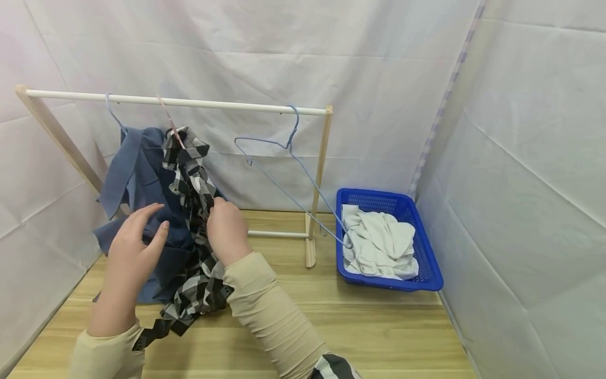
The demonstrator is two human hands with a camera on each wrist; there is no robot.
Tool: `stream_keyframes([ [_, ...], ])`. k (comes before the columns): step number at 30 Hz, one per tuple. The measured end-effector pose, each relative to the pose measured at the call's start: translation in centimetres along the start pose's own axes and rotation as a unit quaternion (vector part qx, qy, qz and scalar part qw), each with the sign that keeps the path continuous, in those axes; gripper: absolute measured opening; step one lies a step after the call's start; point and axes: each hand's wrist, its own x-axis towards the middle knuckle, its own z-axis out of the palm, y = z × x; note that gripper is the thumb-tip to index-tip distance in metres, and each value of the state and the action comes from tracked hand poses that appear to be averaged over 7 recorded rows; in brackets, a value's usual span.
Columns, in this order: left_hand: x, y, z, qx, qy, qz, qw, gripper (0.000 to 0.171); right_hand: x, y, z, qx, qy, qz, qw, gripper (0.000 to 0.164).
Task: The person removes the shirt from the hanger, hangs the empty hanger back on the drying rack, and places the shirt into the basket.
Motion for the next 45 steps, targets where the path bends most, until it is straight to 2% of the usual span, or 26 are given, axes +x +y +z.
stream_keyframes([
  [7, 0.1, 0.2, 1.0, -0.008, -0.005, -0.003, 1.0000, 0.039, 0.7, 0.9, -0.3, 0.002, 0.054, -0.009, 0.999, 0.024],
  [19, 0.6, 0.6, 2.2, -0.020, 0.003, 0.001, 0.9998, 0.037, 0.9, 1.4, -1.6, 0.004, 0.090, -0.052, 0.995, 0.032],
  [34, 1.6, 1.7, 2.3, -0.038, 0.012, 0.015, 0.9991, 0.036, 1.1, 2.0, -4.9, 0.006, 0.132, -0.066, 0.989, 0.030],
  [45, 2.1, 2.1, 2.1, -0.048, 0.012, 0.035, 0.9982, 0.035, 1.8, 3.9, -7.8, 0.027, 0.155, -0.088, 0.984, 0.028],
])
